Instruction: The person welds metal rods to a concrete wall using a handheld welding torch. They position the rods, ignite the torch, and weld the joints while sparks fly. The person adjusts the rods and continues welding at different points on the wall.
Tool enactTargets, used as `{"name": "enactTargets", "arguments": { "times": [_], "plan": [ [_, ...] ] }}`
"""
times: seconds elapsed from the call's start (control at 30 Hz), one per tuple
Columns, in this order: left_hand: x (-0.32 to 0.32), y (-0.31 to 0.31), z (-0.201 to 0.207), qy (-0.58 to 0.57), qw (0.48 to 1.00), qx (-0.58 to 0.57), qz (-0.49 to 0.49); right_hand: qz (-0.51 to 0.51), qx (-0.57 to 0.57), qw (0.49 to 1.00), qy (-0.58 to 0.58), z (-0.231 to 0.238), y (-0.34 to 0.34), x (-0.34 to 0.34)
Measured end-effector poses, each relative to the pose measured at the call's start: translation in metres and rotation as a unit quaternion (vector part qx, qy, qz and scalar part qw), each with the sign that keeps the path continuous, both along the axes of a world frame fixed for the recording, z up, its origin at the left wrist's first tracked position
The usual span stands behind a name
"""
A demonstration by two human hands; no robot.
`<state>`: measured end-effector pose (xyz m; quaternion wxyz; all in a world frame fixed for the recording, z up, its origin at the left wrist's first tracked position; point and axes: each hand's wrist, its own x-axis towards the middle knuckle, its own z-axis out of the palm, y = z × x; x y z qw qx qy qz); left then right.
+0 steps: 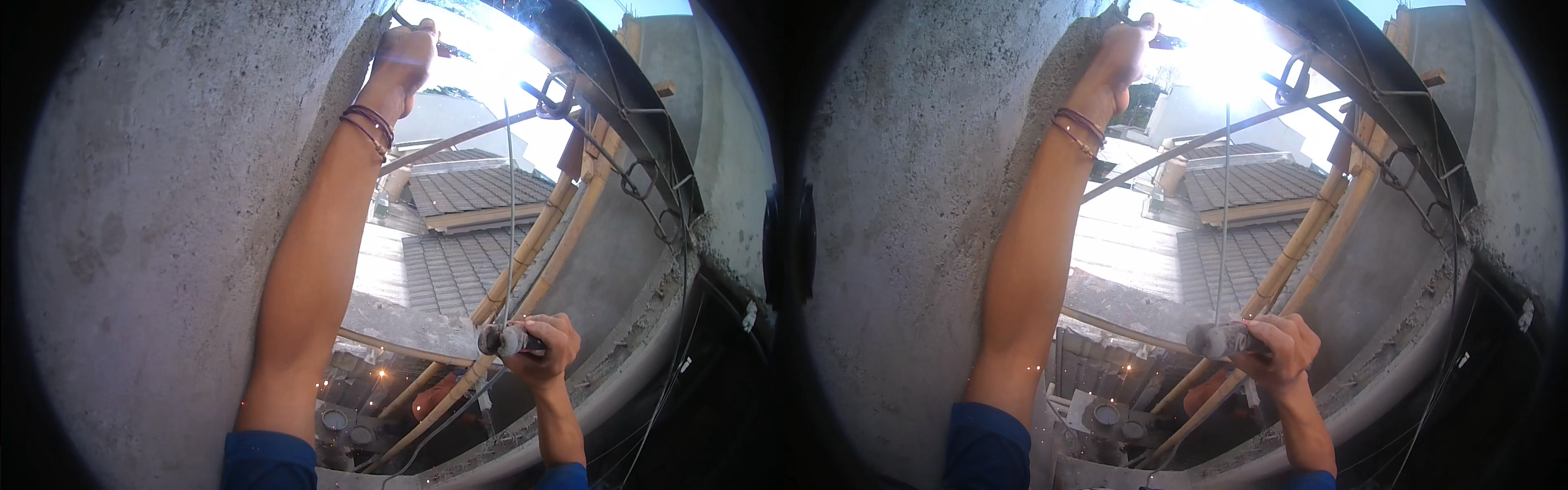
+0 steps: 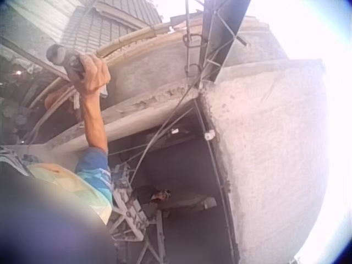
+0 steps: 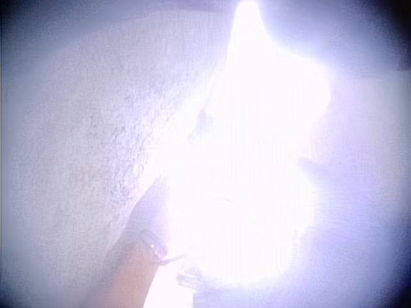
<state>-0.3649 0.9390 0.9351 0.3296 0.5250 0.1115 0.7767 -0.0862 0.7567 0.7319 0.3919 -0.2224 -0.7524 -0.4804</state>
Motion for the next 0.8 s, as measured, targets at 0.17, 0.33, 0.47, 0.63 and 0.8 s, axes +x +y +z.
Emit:
{"name": "enactTargets", "arguments": {
  "times": [0.17,0.33,0.47,0.63,0.8],
  "plan": [
    [-0.004,-0.003,-0.001,0.017,1.000,-0.011,-0.010,0.006,-0.006,1.000,0.005,0.000,0.000,-0.001],
    [-0.004,-0.006,-0.002,0.033,0.999,0.005,0.032,0.007,0.000,1.000,0.009,0.001,0.000,-0.002],
    [-0.004,-0.011,-0.003,0.037,0.999,-0.009,0.008,0.001,-0.002,1.000,0.011,0.002,0.000,-0.003],
    [-0.004,-0.019,-0.003,0.044,0.998,-0.030,0.027,-0.005,0.001,1.000,0.010,0.003,-0.001,-0.004],
    [-0.001,-0.019,-0.005,0.013,0.999,-0.016,0.024,-0.002,0.005,1.000,0.012,0.003,0.000,-0.004]
  ]
}}
